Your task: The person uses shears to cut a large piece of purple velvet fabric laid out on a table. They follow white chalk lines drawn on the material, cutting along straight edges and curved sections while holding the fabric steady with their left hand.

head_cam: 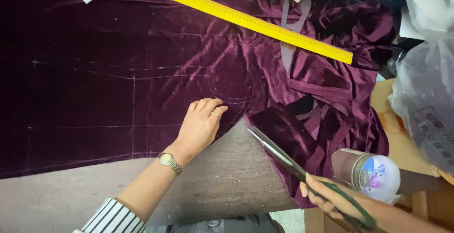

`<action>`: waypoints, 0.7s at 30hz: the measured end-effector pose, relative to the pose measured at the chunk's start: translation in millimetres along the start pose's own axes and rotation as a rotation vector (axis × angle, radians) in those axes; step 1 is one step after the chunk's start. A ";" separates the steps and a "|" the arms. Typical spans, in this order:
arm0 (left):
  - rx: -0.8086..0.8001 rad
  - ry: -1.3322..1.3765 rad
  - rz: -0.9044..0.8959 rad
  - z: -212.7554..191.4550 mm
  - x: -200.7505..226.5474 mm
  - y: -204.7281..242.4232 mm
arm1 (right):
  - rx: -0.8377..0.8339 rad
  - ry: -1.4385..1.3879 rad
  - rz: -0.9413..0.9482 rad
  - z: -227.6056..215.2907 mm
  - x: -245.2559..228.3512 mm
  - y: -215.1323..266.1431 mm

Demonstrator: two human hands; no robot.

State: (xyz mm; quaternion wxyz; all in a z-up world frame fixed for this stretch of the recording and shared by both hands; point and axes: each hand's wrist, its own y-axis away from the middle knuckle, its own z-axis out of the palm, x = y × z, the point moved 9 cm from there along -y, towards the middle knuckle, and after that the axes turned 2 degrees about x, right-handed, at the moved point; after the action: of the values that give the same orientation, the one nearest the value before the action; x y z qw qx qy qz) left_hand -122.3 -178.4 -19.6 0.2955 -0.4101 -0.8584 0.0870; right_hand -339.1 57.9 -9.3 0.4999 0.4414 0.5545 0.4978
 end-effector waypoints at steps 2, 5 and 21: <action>-0.009 -0.003 0.025 7.5 4.4 -1.0 | -0.003 0.003 -0.042 6.9 0.4 -8.0; -0.030 -0.019 0.059 19.6 10.5 -0.1 | -0.009 0.024 -0.118 13.1 -10.5 -16.8; -0.006 -0.121 -0.059 41.0 39.2 -0.3 | -0.063 -0.085 -0.171 -36.6 -64.0 -44.2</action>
State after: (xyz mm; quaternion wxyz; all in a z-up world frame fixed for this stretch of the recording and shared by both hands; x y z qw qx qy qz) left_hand -165.4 -145.2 -35.7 0.2443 -0.3795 -0.8867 0.1001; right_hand -368.1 -14.4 -45.7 0.5775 0.3972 0.5523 0.4513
